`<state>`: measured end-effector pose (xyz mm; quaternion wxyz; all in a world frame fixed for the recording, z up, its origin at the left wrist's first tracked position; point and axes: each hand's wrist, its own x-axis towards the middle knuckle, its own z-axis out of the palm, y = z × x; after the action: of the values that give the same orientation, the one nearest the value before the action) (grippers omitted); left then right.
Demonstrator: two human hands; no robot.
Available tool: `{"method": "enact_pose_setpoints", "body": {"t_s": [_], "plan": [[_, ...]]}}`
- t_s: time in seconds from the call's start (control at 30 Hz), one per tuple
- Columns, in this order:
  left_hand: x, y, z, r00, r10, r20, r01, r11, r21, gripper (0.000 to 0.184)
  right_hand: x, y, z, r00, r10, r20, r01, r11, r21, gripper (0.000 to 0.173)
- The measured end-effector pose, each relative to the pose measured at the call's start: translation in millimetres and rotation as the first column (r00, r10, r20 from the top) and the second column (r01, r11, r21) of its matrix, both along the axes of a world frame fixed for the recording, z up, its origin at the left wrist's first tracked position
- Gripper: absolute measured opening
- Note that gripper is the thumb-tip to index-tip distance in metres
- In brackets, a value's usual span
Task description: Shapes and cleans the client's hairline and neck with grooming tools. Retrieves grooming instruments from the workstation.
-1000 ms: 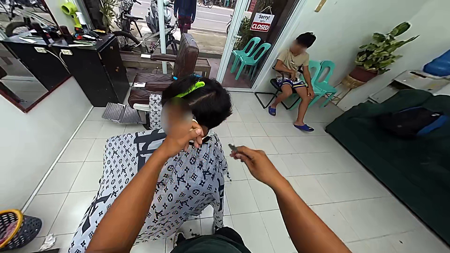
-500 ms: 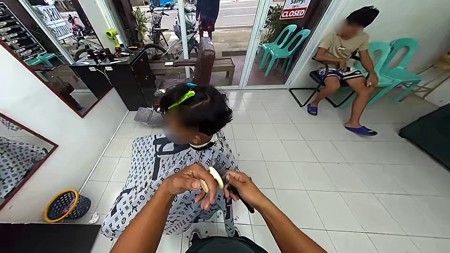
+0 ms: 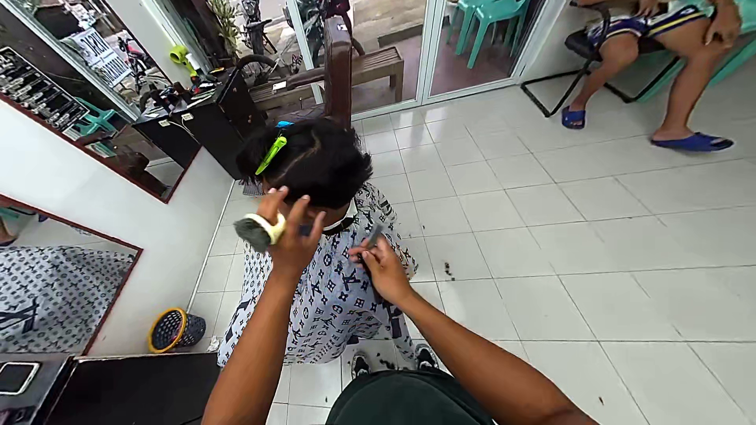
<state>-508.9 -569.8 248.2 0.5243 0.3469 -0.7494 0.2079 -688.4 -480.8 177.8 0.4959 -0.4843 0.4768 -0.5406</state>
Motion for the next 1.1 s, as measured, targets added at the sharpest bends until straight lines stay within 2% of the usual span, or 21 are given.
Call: {"method": "enact_pose_setpoints", "body": {"t_s": [0.07,0.17,0.23,0.37,0.43,0.57,0.9,1.1], "plan": [[-8,-14,-20,0.992,0.026,0.122,-0.015,0.996,-0.089,0.049,18,-13,1,0.999,0.022,0.036,-0.024,0.999,0.034,0.029],[-10,-24,-37,0.979,0.062,0.194,-0.052,0.997,-0.053,0.057,40,-31,2,0.992,0.018,0.126,-0.029,0.996,0.081,0.024],[-5,-26,-38,0.979,0.036,0.201,-0.033,0.999,-0.016,0.046,51,-40,3,0.990,-0.004,0.144,-0.010,0.995,0.101,0.022],[11,-28,-32,0.964,-0.109,0.242,0.092,0.992,0.081,0.013,69,-53,6,0.984,-0.048,0.170,0.028,0.993,0.119,0.020],[17,-28,-28,0.949,-0.148,0.277,0.118,0.985,0.124,0.006,77,-55,9,0.977,-0.088,0.193,0.067,0.991,0.112,0.021],[25,-28,-22,0.939,-0.169,0.299,0.136,0.982,0.129,0.008,88,-60,11,0.953,-0.151,0.263,0.125,0.986,0.113,0.020],[28,-29,-14,0.934,-0.150,0.325,0.107,0.984,0.145,0.013,95,-65,18,0.938,-0.172,0.300,0.141,0.982,0.123,0.021],[29,-27,-11,0.930,-0.150,0.337,0.098,0.981,0.167,0.015,96,-64,13,0.898,-0.212,0.386,0.158,0.973,0.166,0.016]]}}
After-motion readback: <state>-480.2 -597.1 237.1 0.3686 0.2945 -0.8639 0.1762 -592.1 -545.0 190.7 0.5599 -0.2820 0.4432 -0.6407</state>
